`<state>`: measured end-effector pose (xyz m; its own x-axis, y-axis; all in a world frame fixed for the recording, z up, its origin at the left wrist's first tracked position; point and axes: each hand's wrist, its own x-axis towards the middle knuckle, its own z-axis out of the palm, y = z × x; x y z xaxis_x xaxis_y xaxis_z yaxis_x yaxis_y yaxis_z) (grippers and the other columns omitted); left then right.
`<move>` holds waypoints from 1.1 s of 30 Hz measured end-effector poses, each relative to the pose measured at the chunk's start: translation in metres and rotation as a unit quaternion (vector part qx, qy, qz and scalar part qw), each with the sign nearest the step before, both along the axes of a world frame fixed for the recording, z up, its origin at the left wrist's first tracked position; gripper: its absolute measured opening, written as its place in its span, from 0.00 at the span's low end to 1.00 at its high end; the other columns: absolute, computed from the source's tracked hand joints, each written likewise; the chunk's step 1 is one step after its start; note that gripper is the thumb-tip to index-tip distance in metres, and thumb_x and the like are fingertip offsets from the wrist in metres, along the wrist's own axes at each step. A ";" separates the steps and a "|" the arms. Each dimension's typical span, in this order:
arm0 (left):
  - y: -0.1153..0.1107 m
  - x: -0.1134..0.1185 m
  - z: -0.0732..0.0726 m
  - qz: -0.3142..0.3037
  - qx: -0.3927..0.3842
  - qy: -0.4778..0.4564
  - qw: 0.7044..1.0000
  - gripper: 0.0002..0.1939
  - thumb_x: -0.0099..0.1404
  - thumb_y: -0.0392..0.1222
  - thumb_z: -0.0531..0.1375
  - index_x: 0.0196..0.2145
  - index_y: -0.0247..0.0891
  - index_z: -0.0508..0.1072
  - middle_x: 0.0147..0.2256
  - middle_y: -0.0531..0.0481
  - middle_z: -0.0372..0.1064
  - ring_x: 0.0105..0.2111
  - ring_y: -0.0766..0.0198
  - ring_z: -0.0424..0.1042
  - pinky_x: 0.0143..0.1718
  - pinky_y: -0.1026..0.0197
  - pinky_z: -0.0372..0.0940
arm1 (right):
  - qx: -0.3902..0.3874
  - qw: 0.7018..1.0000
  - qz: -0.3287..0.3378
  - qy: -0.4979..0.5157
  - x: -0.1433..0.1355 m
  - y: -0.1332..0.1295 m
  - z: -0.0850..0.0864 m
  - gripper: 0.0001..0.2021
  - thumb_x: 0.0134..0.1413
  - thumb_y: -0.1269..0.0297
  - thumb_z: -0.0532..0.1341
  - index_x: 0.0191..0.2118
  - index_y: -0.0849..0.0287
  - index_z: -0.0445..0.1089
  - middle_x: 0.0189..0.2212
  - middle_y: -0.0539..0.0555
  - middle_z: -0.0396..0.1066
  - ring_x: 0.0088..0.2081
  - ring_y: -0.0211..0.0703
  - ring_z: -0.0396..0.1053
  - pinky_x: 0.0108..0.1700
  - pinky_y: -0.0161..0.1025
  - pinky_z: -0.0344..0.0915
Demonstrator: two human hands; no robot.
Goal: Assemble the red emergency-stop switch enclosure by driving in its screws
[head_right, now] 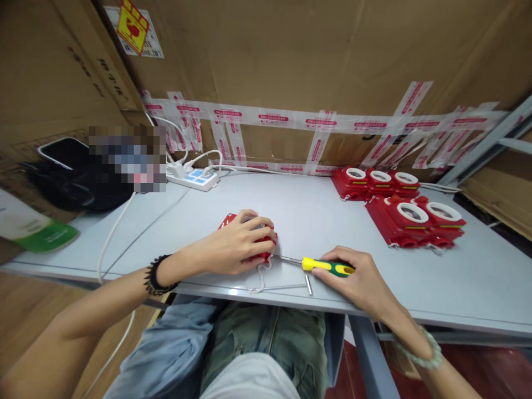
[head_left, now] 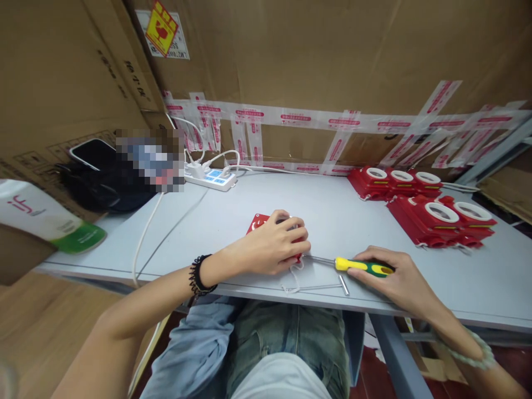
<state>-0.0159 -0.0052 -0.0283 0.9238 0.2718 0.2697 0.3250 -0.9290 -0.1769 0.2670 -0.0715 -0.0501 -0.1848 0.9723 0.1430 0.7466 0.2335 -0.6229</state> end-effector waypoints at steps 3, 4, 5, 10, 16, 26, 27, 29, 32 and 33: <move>0.000 0.000 0.000 0.003 0.000 0.009 1.000 0.07 0.69 0.42 0.54 0.42 0.40 0.70 0.46 0.46 0.71 0.52 0.52 0.63 0.52 0.46 0.52 | -0.010 1.000 -0.025 0.008 -0.001 -0.001 -0.002 0.17 0.56 0.47 0.60 0.38 0.56 0.74 0.29 0.52 0.74 0.31 0.42 0.70 0.36 0.39 0.66; 0.000 0.000 0.000 0.003 0.000 0.011 1.000 0.07 0.70 0.42 0.54 0.41 0.40 0.70 0.47 0.46 0.71 0.52 0.52 0.63 0.52 0.46 0.52 | -0.003 1.000 -0.031 0.007 -0.002 -0.001 -0.002 0.17 0.56 0.47 0.60 0.40 0.56 0.73 0.27 0.50 0.72 0.29 0.41 0.69 0.35 0.38 0.66; 0.000 0.000 0.000 0.004 -0.001 0.012 1.000 0.07 0.70 0.42 0.54 0.41 0.40 0.70 0.47 0.46 0.71 0.52 0.52 0.63 0.52 0.46 0.52 | 0.004 0.999 -0.032 0.004 -0.002 -0.001 -0.002 0.17 0.55 0.48 0.61 0.41 0.56 0.71 0.25 0.49 0.70 0.28 0.40 0.67 0.33 0.37 0.65; 0.000 0.000 0.000 0.002 -0.001 0.009 1.000 0.07 0.70 0.42 0.54 0.41 0.40 0.70 0.47 0.46 0.71 0.52 0.52 0.63 0.52 0.46 0.52 | 0.015 0.999 -0.003 -0.031 -0.003 -0.002 0.006 0.13 0.48 0.55 0.66 0.33 0.56 0.65 0.27 0.48 0.69 0.27 0.37 0.66 0.31 0.35 0.63; 0.000 0.000 0.000 0.005 -0.002 0.014 1.000 0.07 0.70 0.42 0.53 0.41 0.40 0.70 0.47 0.46 0.70 0.52 0.52 0.63 0.53 0.46 0.51 | -0.017 1.000 -0.014 -0.014 -0.003 -0.001 0.007 0.16 0.55 0.47 0.60 0.31 0.56 0.73 0.29 0.51 0.75 0.31 0.41 0.70 0.36 0.37 0.64; -0.001 -0.001 -0.001 0.003 0.004 0.010 1.000 0.07 0.70 0.42 0.54 0.40 0.41 0.71 0.47 0.47 0.70 0.52 0.53 0.63 0.52 0.46 0.52 | -0.022 1.000 0.004 -0.009 -0.001 -0.003 0.006 0.14 0.50 0.50 0.65 0.35 0.56 0.72 0.33 0.50 0.76 0.34 0.41 0.71 0.38 0.36 0.67; -0.001 -0.001 -0.001 0.003 0.004 0.009 1.000 0.07 0.70 0.42 0.54 0.40 0.41 0.71 0.47 0.47 0.70 0.52 0.52 0.63 0.52 0.46 0.51 | -0.024 1.000 -0.001 -0.004 -0.001 -0.003 0.006 0.15 0.49 0.49 0.66 0.36 0.56 0.73 0.35 0.51 0.76 0.35 0.42 0.72 0.40 0.36 0.68; -0.001 -0.001 0.000 0.003 0.001 0.008 1.000 0.07 0.70 0.42 0.54 0.40 0.41 0.71 0.48 0.47 0.70 0.52 0.52 0.63 0.52 0.46 0.52 | -0.022 1.000 -0.013 0.005 0.000 -0.002 0.006 0.17 0.48 0.48 0.66 0.37 0.56 0.74 0.36 0.52 0.77 0.37 0.44 0.73 0.42 0.37 0.68; -0.001 0.000 0.000 0.005 -0.004 0.009 1.000 0.08 0.70 0.42 0.54 0.42 0.41 0.71 0.48 0.47 0.70 0.52 0.52 0.63 0.52 0.46 0.52 | -0.019 1.000 -0.018 0.010 0.002 -0.002 0.006 0.17 0.47 0.48 0.67 0.36 0.56 0.75 0.35 0.52 0.77 0.36 0.44 0.73 0.41 0.38 0.69; 0.000 0.000 0.001 0.006 -0.005 0.009 1.000 0.08 0.70 0.42 0.54 0.42 0.41 0.71 0.47 0.47 0.70 0.52 0.52 0.63 0.52 0.46 0.52 | -0.017 1.000 -0.019 0.011 0.003 -0.003 0.006 0.17 0.47 0.48 0.67 0.36 0.56 0.74 0.35 0.52 0.77 0.36 0.44 0.73 0.41 0.38 0.69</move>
